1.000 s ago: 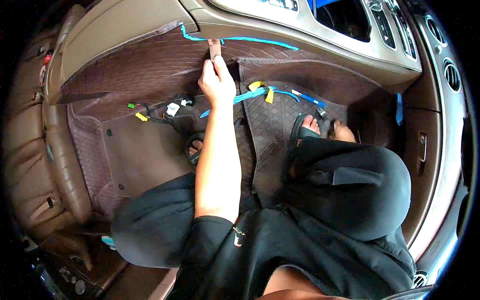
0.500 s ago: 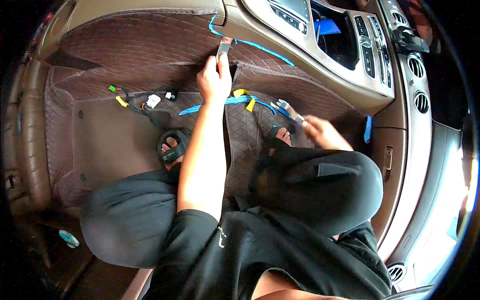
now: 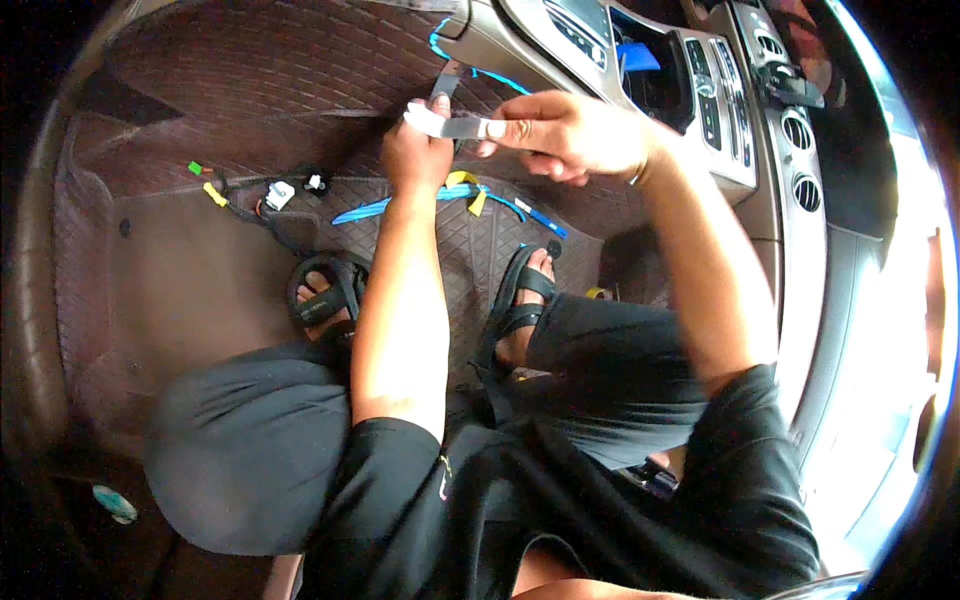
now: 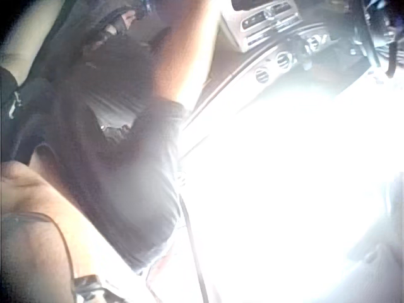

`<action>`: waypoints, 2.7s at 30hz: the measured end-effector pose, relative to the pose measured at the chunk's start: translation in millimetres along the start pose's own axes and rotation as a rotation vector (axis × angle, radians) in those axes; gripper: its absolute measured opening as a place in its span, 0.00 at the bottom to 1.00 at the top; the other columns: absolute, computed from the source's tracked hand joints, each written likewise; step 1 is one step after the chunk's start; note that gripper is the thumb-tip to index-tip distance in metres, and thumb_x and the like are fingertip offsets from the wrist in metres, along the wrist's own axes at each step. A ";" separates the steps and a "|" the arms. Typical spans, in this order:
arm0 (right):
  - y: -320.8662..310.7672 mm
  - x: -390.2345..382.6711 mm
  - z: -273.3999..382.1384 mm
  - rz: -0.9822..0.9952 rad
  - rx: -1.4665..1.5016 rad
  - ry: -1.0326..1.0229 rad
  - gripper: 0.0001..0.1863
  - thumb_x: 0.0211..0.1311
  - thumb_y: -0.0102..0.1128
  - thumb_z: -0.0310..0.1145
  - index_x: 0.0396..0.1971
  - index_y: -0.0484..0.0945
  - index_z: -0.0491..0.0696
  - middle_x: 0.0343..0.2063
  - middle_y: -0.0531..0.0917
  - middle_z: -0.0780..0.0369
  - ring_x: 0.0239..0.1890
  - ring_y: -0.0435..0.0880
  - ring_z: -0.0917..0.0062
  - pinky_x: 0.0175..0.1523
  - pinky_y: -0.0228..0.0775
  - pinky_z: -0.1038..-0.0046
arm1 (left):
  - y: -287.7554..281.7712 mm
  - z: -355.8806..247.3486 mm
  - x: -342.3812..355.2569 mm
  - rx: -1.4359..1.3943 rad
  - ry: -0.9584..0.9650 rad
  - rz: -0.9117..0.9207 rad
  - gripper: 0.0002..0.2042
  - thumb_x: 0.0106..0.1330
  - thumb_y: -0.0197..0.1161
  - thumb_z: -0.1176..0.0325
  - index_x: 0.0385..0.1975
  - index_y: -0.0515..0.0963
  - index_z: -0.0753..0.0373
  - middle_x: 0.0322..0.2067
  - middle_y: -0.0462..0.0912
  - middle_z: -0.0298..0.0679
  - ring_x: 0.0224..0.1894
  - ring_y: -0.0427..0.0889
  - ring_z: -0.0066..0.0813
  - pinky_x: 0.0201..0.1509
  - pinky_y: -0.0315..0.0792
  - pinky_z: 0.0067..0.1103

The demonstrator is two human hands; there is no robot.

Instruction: The person installs blue flexible lighting strips onto the interior door panel of a car, using adhesive tape and a prying tool to secure the strips in place.

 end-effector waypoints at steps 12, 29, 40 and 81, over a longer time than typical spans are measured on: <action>97.8 68.4 -65.5 -0.704 1.044 -0.474 0.11 0.77 0.47 0.36 0.44 0.74 0.45 0.20 0.81 0.60 0.11 0.69 0.79 0.18 0.66 0.76 | 2.5 4.9 0.0 -0.210 -0.041 0.024 0.20 0.76 0.51 0.53 0.29 0.79 0.62 0.29 0.83 0.50 0.36 0.82 0.57 0.39 0.73 0.44; 91.3 63.8 -56.4 -0.795 1.054 -0.389 0.11 0.77 0.47 0.36 0.44 0.75 0.45 0.17 0.78 0.62 0.08 0.64 0.84 0.14 0.59 0.77 | 4.6 2.0 -0.9 -0.150 0.022 -0.021 0.19 0.76 0.52 0.55 0.30 0.81 0.62 0.29 0.85 0.45 0.34 0.84 0.50 0.38 0.75 0.39; 89.4 67.5 -48.9 -0.837 1.010 -0.374 0.11 0.77 0.45 0.35 0.43 0.75 0.44 0.17 0.78 0.63 0.07 0.63 0.84 0.13 0.58 0.78 | 3.0 7.2 -1.2 -0.109 0.025 0.013 0.25 0.77 0.49 0.45 0.36 0.81 0.63 0.29 0.87 0.44 0.32 0.87 0.37 0.38 0.78 0.31; 86.3 60.4 -62.4 -0.840 1.112 -0.351 0.13 0.76 0.43 0.38 0.39 0.73 0.44 0.15 0.70 0.67 0.08 0.61 0.84 0.14 0.58 0.77 | -2.6 -14.9 8.1 -0.312 -0.191 0.213 0.16 0.78 0.54 0.57 0.39 0.79 0.64 0.22 0.79 0.34 0.25 0.77 0.23 0.32 0.72 0.24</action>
Point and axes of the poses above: each hand's wrist, its own x-axis towards the middle knuckle, its own y-axis out of the palm, z = x × y, the point moved 4 cm from there along x, towards the middle knuckle
